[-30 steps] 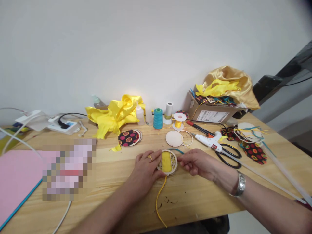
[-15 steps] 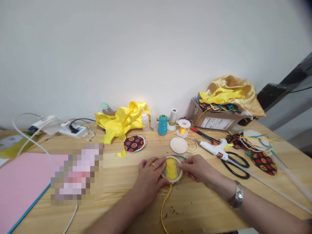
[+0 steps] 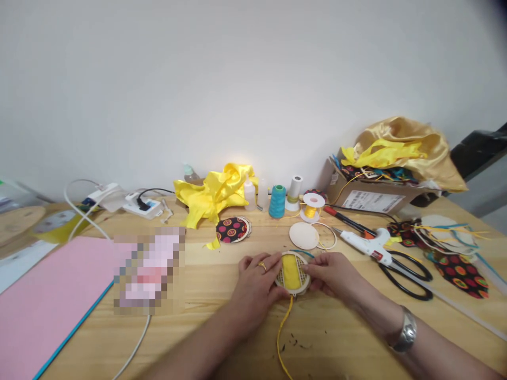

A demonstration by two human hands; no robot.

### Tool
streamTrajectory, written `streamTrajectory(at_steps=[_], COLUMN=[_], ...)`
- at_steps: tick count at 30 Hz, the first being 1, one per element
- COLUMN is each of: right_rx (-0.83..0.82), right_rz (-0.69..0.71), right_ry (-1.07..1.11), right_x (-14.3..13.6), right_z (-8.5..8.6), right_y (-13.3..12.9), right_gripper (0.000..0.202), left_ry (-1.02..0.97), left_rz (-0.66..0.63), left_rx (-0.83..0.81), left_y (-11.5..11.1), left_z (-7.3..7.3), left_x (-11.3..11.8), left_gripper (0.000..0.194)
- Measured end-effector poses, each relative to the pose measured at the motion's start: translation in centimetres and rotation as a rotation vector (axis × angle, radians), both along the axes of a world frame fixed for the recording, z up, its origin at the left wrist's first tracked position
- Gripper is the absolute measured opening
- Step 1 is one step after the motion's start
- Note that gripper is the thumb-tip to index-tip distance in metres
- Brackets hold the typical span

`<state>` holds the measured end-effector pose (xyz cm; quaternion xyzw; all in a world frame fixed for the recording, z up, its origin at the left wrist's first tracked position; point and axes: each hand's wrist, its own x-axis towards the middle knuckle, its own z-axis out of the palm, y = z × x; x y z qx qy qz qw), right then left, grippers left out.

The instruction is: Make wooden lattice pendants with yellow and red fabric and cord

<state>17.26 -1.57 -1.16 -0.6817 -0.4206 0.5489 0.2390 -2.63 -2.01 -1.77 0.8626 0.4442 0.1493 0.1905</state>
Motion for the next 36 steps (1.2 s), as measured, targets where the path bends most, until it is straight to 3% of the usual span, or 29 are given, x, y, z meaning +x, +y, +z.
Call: streamTrajectory(at_steps=[11,19,23,26,29,31,34,36], right_rx=[0.035,0.087,0.126,0.162,0.202,0.241,0.340,0.395], right_rz=[-0.002,-0.009,-0.012,0.001,0.019,0.040,0.098,0.131], right_ry=[0.110,0.169,0.207,0.239,0.271,0.290,0.303,0.307], right_x=[-0.2,-0.3,-0.1,0.4,0.9,0.9,0.6,0.2], right_z=[-0.3,-0.3,-0.5,-0.1,1.0,2.0,3.2,3.6], right_y=[0.5,0.1,-0.1,-0.1,0.1,0.5,1.5,2.3], right_gripper=[0.022,0.017,0.014,0.018,0.025,0.028,0.026,0.023], left_ry=[0.036,-0.055,-0.164,-0.358,-0.719,-0.977,-1.118,-1.155], left_rz=[0.001,-0.043,0.018,0.106,0.269,0.305,0.160,0.137], left_rx=[-0.019,-0.004,-0.078,-0.214,-0.457,-0.662,-0.947,-0.987], left_y=[0.1,0.4,0.1,-0.1,0.3,1.0,2.2,2.9], left_z=[-0.1,-1.0,-1.5,-1.2,-0.2,0.9,2.4,2.8], left_x=[0.1,-0.2,-0.3,-0.2,0.3,0.9,1.6,1.8], left_gripper=[0.049,0.053,0.055,0.063,0.091,0.097,0.064,0.047])
